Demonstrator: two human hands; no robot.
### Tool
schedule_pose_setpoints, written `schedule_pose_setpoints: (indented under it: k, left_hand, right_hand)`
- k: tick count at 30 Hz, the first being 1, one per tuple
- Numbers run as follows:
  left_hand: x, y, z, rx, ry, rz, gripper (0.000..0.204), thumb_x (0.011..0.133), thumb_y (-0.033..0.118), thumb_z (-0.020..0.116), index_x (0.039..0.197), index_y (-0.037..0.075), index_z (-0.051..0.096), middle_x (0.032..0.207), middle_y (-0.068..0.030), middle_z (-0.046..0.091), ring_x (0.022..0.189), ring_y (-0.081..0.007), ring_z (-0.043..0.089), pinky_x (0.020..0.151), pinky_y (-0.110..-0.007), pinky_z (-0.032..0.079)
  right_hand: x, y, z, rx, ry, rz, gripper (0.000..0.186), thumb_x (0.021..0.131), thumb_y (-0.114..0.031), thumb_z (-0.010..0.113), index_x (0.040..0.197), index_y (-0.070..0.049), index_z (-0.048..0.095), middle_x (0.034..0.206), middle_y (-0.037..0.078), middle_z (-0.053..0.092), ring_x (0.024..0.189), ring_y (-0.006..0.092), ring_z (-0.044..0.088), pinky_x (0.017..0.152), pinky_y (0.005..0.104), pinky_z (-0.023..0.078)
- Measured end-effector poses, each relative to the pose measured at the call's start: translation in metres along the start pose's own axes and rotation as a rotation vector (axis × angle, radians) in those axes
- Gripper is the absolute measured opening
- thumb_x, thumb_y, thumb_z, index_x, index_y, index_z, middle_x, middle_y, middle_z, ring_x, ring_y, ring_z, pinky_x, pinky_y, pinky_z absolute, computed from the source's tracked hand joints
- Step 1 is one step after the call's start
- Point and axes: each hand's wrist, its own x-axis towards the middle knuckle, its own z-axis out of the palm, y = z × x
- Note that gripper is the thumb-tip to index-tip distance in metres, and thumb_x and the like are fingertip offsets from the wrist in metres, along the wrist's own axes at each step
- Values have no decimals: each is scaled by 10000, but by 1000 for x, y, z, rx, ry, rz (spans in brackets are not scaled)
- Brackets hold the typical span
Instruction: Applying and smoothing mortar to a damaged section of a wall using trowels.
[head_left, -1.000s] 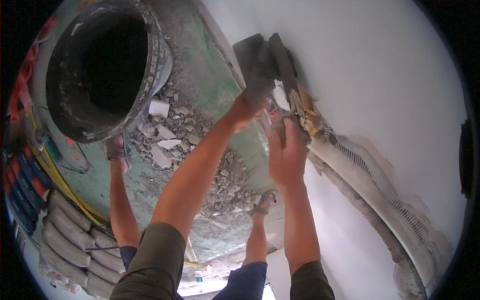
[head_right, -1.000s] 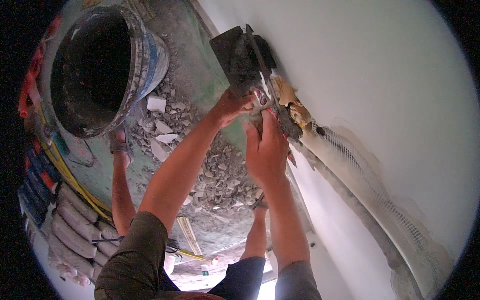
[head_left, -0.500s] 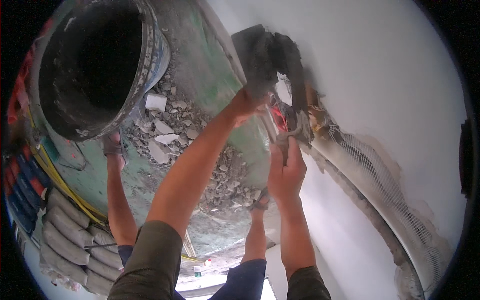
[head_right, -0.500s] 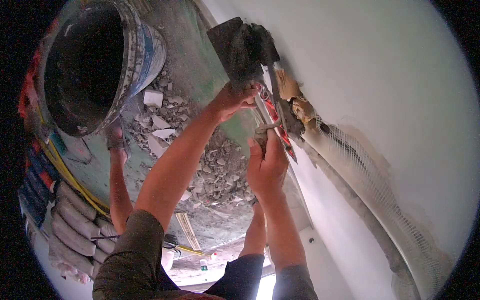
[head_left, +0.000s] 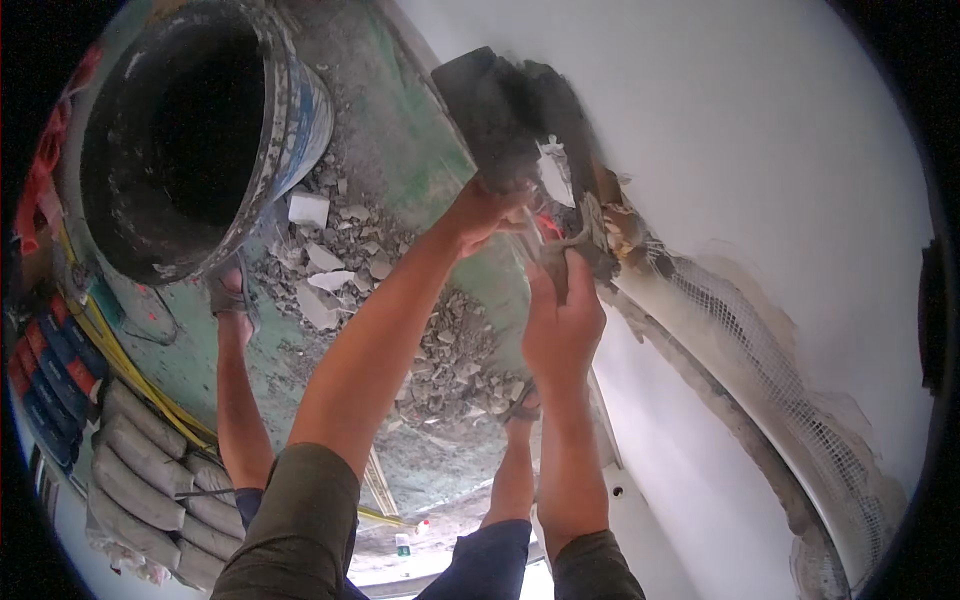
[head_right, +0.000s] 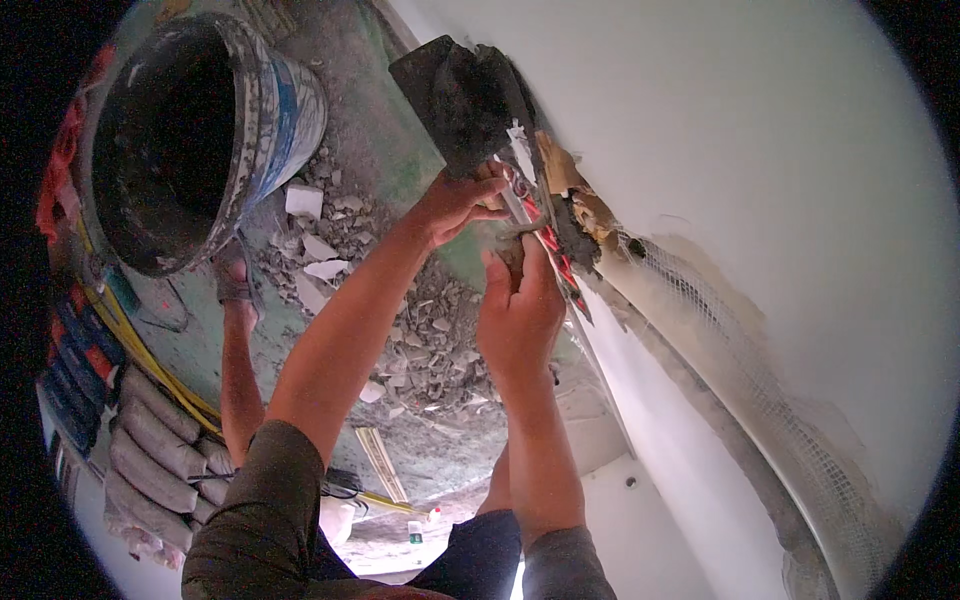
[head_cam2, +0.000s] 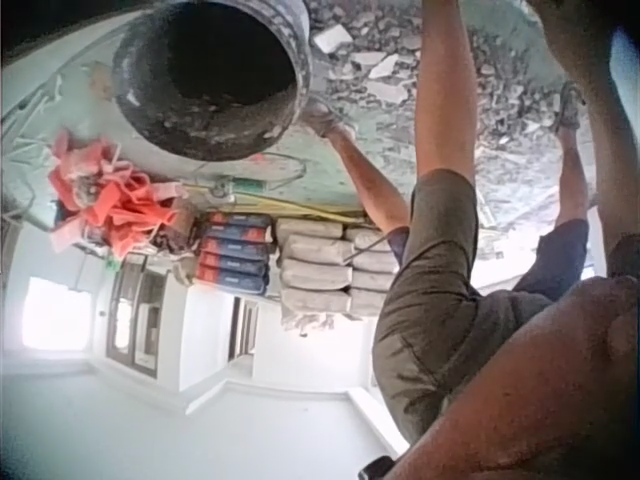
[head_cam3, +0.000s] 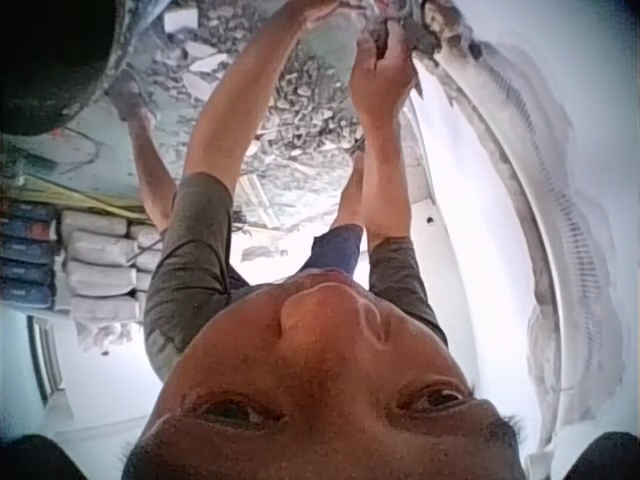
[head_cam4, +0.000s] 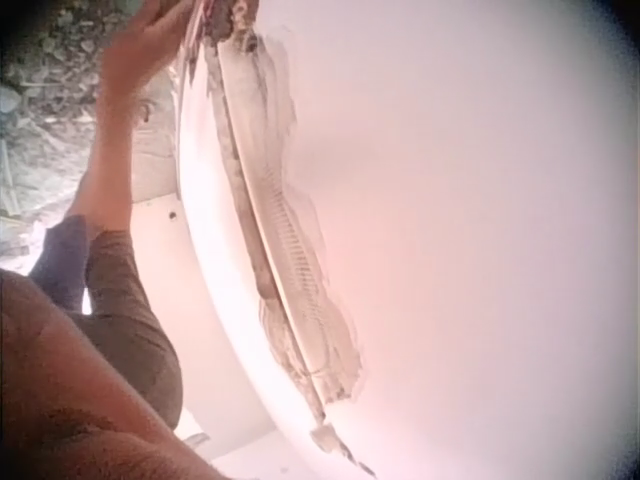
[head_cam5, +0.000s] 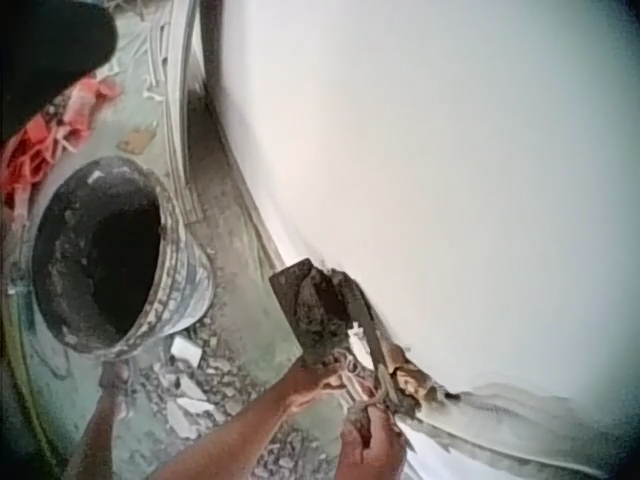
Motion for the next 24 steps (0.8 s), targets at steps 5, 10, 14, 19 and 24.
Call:
schedule_pose_setpoints:
  k: [5, 10, 14, 19, 24]
  left_hand:
    - [4, -3, -5, -78, -5, -18, 308, 818, 105, 705, 1089, 95, 560, 992, -24, 595, 890, -172, 609, 835, -480, 568]
    - [4, 3, -1, -73, -60, -40, 230, 838, 98, 684, 1026, 109, 552, 960, -14, 583, 900, -165, 596, 873, -530, 537]
    - [-1, 10, 0, -71, -92, -53, 183, 851, 90, 678, 978, 110, 548, 932, -5, 571, 888, -168, 595, 903, -557, 514]
    - [-7, 13, 9, -113, -93, -46, 193, 850, 92, 681, 994, 118, 555, 923, 7, 568, 883, -158, 594, 905, -542, 514]
    - [-11, 17, 12, -63, -124, -56, 179, 854, 117, 686, 990, 134, 571, 902, 17, 594, 855, -145, 604, 843, -467, 544]
  right_hand:
    - [-15, 3, 5, -33, 90, -54, 324, 870, -180, 648, 1106, 31, 580, 813, 130, 639, 717, 188, 609, 684, 305, 485]
    - [-33, 10, -8, -74, 114, -105, 333, 880, -152, 631, 1137, 47, 557, 724, 102, 620, 608, 138, 565, 587, 280, 471]
    - [-24, 9, -23, -35, -78, -99, 340, 903, -181, 610, 1166, 23, 541, 991, 196, 618, 904, 370, 606, 801, 406, 479]
    - [1, 10, -15, -235, -187, -224, 421, 882, -170, 585, 1250, -8, 462, 1058, 214, 581, 957, 415, 573, 806, 484, 452]
    - [26, 3, -13, -220, -211, -172, 403, 888, -171, 580, 1240, 0, 482, 1089, 225, 585, 979, 423, 575, 818, 485, 456]
